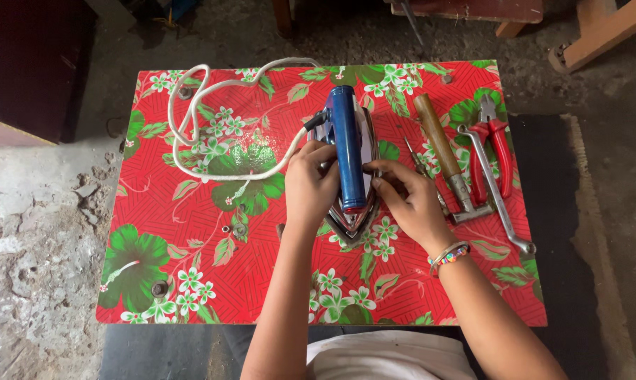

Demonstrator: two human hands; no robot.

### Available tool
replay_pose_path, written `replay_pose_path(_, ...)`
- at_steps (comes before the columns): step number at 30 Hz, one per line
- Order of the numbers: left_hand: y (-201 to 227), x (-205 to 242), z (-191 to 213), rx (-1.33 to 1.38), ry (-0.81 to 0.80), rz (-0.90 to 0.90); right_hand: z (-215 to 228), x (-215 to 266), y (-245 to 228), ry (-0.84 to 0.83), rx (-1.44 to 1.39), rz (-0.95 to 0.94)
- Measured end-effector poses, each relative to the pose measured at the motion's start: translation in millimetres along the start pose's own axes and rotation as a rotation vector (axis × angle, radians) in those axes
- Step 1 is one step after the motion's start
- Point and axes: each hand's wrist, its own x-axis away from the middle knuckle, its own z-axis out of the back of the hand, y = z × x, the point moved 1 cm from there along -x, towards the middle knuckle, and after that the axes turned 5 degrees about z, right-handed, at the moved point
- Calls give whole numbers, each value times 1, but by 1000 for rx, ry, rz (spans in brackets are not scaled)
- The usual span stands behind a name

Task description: The person repairs a clothes iron by hand, using a hammer to tap on its metal base and internal components.

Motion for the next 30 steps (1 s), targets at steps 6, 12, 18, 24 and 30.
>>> replay_pose_path(6,-9,-3,1,-48,-53,-137,0,0,1,-1,-1,-8)
replay_pose_path(12,-9,-3,7,-13,-94,-202,0,1,1,-4,-9,28)
replay_pose_path(18,-4,-2,5,97,-64,41,1,1,2,-11,4,16)
replay_pose_path(24,1,-2,4,104,-15,83,0,1,-5,51,100,93)
replay_pose_path(30,0,2,1,102,19,53,7,5,-17,256,527,350)
